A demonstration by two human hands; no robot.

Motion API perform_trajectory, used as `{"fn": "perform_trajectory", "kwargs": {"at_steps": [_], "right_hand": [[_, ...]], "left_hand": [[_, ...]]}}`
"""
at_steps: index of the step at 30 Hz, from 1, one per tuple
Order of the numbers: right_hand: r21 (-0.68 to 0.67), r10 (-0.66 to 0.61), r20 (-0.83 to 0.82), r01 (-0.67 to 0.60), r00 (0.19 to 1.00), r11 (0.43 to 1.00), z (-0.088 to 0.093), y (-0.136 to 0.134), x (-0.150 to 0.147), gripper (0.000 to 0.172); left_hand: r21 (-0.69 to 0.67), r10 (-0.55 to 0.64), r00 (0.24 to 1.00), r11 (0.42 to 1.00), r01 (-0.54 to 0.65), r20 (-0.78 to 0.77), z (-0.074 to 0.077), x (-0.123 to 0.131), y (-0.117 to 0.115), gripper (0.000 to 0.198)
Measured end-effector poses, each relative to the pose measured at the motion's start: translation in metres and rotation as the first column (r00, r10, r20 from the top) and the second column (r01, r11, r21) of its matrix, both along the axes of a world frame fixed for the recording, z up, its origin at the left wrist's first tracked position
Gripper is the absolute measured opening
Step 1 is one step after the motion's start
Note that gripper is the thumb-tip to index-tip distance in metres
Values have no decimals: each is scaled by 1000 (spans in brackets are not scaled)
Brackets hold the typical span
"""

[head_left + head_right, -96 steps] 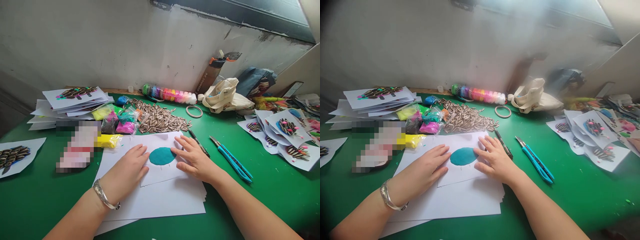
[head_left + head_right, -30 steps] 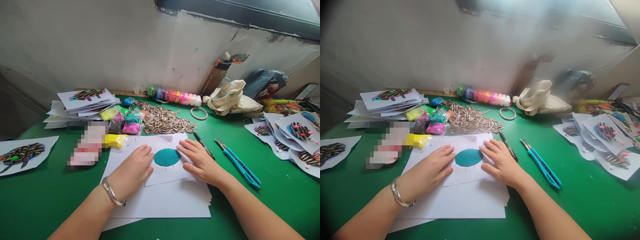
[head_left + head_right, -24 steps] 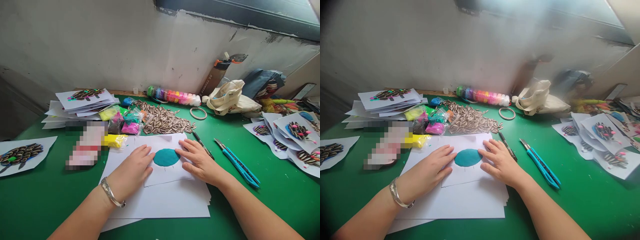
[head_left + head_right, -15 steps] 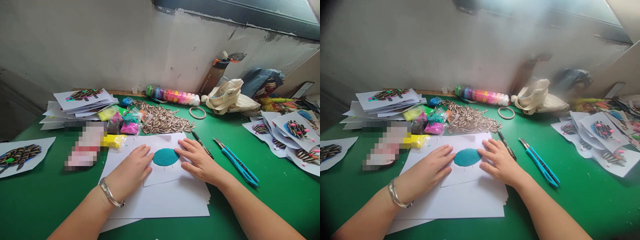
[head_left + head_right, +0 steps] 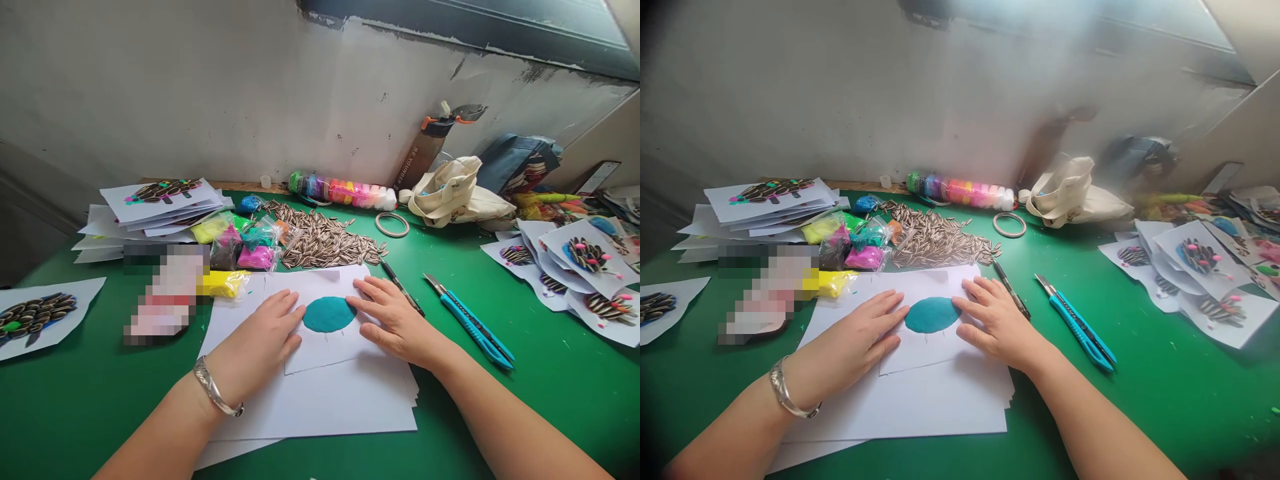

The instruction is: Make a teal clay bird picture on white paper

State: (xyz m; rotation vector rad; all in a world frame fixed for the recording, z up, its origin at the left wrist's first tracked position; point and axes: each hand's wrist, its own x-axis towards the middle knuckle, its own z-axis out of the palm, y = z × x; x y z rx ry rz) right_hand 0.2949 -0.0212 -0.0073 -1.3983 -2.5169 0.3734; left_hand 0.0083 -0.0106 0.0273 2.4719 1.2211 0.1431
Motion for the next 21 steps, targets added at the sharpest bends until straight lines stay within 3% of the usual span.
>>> {"fn": "perform_trajectory", "kwargs": {"at_steps": [11,16,21], "right_hand": [[-25,10,25,-9,1000,1000,0,1,2,49],[92,-33,73,26,997,995,9,-8,-15,60],[143,154,137,-173,979,975,19,-22,-49,62]], "left_hand": [[-48,-8,996,999,3,-94,1,0,-3,48],[-33,-2,998,999,-1,-62,-2,0,-3,49],[-43,-7,998,999,5,-60,-4,0,-3,49]]}}
